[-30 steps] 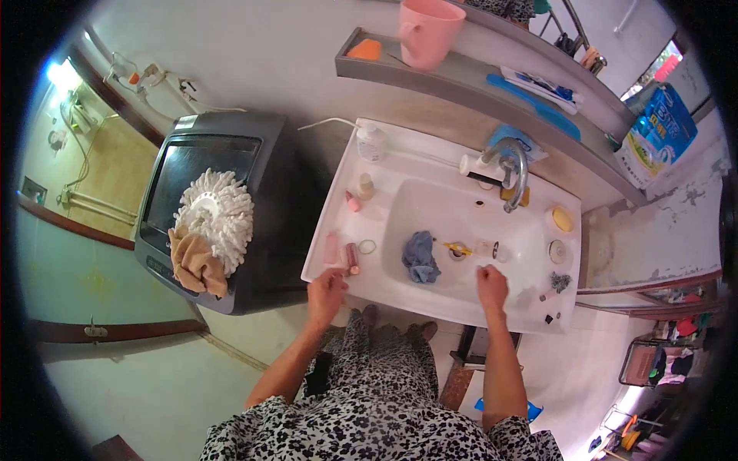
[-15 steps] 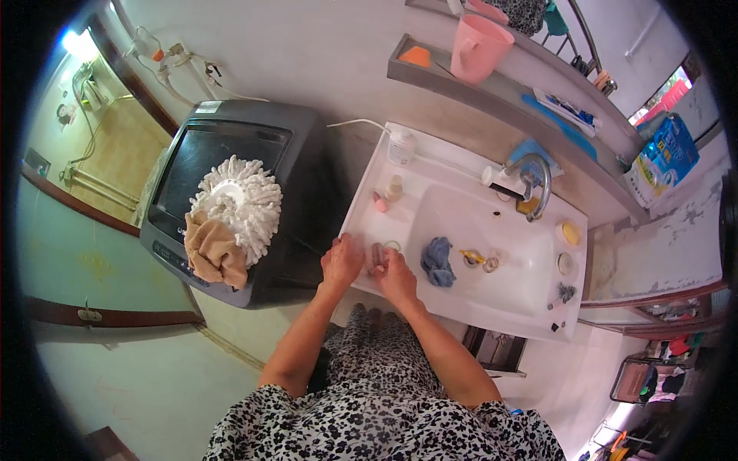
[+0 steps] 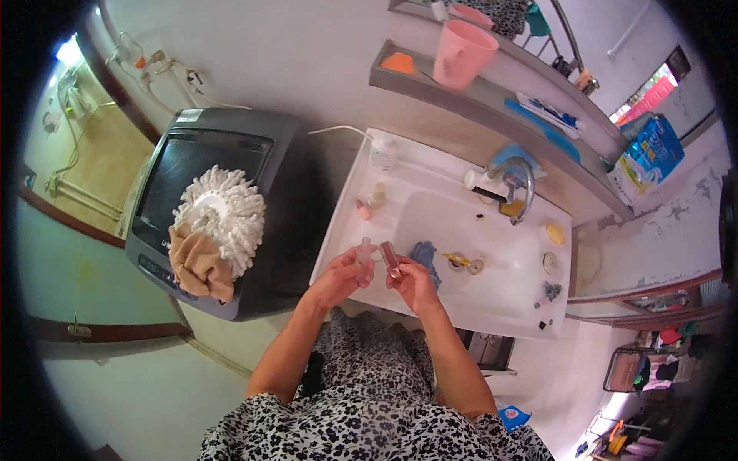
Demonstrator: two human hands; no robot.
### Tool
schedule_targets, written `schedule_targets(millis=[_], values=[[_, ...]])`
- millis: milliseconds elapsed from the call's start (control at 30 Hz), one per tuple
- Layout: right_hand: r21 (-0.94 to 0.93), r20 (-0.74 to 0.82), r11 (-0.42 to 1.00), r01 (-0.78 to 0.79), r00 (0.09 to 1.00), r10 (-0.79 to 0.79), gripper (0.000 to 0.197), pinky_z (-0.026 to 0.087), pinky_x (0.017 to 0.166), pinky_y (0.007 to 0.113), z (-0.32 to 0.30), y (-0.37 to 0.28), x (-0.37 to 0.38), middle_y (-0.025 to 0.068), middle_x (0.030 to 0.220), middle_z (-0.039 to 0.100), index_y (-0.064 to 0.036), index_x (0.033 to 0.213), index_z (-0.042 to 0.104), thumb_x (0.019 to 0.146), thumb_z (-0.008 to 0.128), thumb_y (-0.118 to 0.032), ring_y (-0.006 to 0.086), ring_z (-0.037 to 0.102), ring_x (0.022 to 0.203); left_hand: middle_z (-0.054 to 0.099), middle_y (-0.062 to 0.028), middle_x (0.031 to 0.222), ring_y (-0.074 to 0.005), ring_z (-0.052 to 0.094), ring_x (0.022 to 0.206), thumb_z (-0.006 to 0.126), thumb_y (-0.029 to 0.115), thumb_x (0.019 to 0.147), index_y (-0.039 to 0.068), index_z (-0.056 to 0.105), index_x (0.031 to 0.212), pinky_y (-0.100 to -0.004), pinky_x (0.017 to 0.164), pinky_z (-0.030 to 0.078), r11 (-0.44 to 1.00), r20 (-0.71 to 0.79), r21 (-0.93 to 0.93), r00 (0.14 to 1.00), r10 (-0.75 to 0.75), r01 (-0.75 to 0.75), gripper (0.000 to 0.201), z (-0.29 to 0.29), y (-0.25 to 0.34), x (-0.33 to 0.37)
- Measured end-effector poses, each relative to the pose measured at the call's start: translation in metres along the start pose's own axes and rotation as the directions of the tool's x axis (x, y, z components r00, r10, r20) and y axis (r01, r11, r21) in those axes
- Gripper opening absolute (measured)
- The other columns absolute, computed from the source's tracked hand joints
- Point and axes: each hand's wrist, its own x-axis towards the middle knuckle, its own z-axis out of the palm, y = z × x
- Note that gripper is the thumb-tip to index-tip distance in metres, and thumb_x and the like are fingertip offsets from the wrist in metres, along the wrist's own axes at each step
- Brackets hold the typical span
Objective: The person unties a cord and then uses a cloth to wipe the sink and the surrounding counter. They then pick up and rinse various items including a tube, a brush, and some small tools under running water before wiping the counter again.
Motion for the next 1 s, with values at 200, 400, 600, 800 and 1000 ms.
schedule_targets(millis=[200,400,600,800,1000], values=[[0.140,-0.065,0.980,0.141,0.989,-0.133,0.025,0.046,0.067,0.032,-0.019,-0.026,-0.029,0.0064,0.082,0.056,0.0011,0.107,0.053,0.085,0.051,-0.011,0.0182,0.056,0.072,0.044,0.0016,0.063,-0.0084,0.039,0.051,0.050,0.025,0.090,0.006,0.050,0.087,-0.0218,0.045,0.030,0.995,0.128,0.037,0.987,-0.094,0.090,0.020,0.022,-0.030,0.043],[-0.193,-0.253,0.906,0.377,0.873,-0.417,0.026,0.048,0.065,0.027,-0.053,-0.040,-0.038,0.0061,0.085,0.058,0.0003,0.106,0.052,0.085,0.058,-0.013,0.0130,0.057,0.072,0.058,-0.0064,0.067,-0.0152,0.052,0.052,0.037,0.050,0.091,0.007,0.052,0.085,-0.0268,0.046,0.037,0.853,-0.238,0.441,0.953,-0.189,0.280,0.046,0.066,-0.074,0.094],[-0.855,-0.108,0.433,0.286,0.718,-0.688,0.019,0.047,0.063,0.028,-0.074,-0.075,-0.054,0.0063,0.085,0.061,-0.0010,0.098,0.056,0.085,0.059,-0.014,0.0126,0.058,0.071,0.057,-0.0074,0.111,-0.0232,0.054,0.100,0.042,0.051,0.088,0.012,0.050,0.112,-0.0416,0.085,0.042,0.913,0.287,-0.286,0.935,-0.207,0.290,0.046,0.104,-0.109,0.124],[-0.831,-0.318,0.535,0.152,0.659,-0.682,0.018,0.043,0.051,0.029,-0.111,-0.149,-0.028,0.0061,0.072,0.057,-0.0025,0.090,0.057,0.085,0.058,-0.020,0.0118,0.054,0.059,0.056,-0.0112,0.105,-0.0259,0.055,0.093,0.043,0.045,0.089,0.013,0.047,0.115,-0.0459,0.089,0.039,0.850,0.300,-0.413,0.930,-0.212,0.327,0.041,0.120,-0.105,0.145],[-0.995,0.036,0.026,0.097,0.583,-0.812,0.033,0.043,0.081,0.042,-0.160,-0.208,0.055,0.0214,0.109,0.054,-0.0029,0.114,0.047,0.087,0.047,-0.022,0.0386,0.053,0.095,0.057,-0.0116,0.103,-0.0271,0.055,0.091,0.044,0.045,0.089,0.013,0.049,0.114,-0.0441,0.086,0.042,0.832,0.331,-0.431,0.919,-0.214,0.349,0.041,0.125,-0.129,0.172]])
